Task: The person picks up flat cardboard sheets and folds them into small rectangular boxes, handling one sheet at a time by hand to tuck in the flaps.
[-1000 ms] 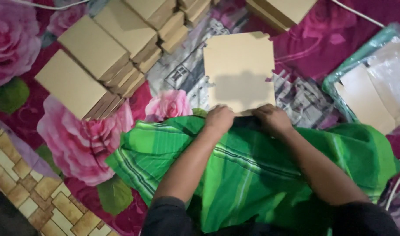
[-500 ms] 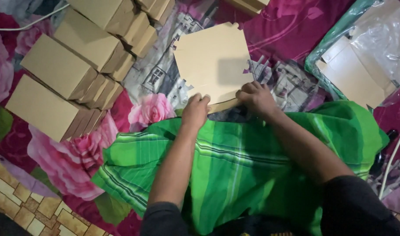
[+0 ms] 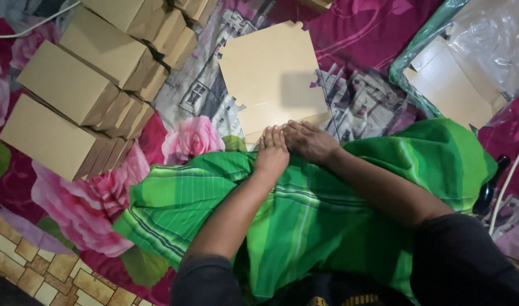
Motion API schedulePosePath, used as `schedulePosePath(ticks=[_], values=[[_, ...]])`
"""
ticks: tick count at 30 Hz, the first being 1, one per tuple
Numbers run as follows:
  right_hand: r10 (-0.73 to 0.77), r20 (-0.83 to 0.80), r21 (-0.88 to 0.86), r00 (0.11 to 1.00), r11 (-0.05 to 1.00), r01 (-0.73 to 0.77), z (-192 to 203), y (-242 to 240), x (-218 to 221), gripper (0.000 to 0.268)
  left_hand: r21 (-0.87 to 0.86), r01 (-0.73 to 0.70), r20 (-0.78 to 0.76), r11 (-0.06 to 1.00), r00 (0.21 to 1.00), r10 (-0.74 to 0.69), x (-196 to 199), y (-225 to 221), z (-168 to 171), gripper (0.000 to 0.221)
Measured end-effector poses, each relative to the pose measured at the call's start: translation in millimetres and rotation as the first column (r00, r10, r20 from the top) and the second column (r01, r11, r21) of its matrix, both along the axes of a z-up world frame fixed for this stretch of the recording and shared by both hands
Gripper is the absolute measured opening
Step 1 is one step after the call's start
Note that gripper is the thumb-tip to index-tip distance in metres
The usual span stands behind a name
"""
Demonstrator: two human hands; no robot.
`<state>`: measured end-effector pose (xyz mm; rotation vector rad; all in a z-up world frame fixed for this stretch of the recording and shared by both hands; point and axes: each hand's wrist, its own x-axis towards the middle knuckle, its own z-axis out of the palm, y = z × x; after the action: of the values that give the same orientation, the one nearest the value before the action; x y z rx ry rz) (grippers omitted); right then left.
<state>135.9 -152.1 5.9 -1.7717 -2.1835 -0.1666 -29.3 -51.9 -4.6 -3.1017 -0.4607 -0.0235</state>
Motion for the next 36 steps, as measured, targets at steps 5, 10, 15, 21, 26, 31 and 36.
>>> schedulePosePath(ticks=[5,10,15,21,26,31,36], values=[[-0.085,0.031,-0.037,0.996,0.996,0.086,-33,-15,13,0.049,-0.315,-0.151,-0.494,0.937,0.869,-0.026,6,22,43,0.061],[-0.136,0.069,-0.138,0.988,0.98,0.144,-15,-22,22,0.058,-0.341,-0.212,-0.607,0.916,0.793,-0.042,4,32,86,0.067],[-0.236,0.267,-0.203,0.934,0.934,0.294,2,-39,31,0.058,-0.233,-0.225,-0.692,0.946,0.722,0.002,-2,39,94,0.065],[-0.257,0.314,-0.42,0.914,0.826,0.376,7,-40,44,0.052,-0.198,-0.299,-0.728,0.934,0.683,0.064,-12,45,105,0.062],[-0.272,0.32,-0.539,0.908,0.736,0.41,46,-38,45,0.055,-0.224,-0.305,-0.717,0.926,0.694,0.055,-12,51,104,0.066],[-0.31,0.286,-0.634,0.907,0.648,0.422,67,-30,39,0.052,-0.24,-0.328,-0.699,0.914,0.712,0.073,-25,59,101,0.064],[-0.354,0.305,-0.555,0.884,0.688,0.468,64,-33,43,0.05,-0.242,-0.313,-0.644,0.918,0.76,0.089,-24,58,97,0.064]])
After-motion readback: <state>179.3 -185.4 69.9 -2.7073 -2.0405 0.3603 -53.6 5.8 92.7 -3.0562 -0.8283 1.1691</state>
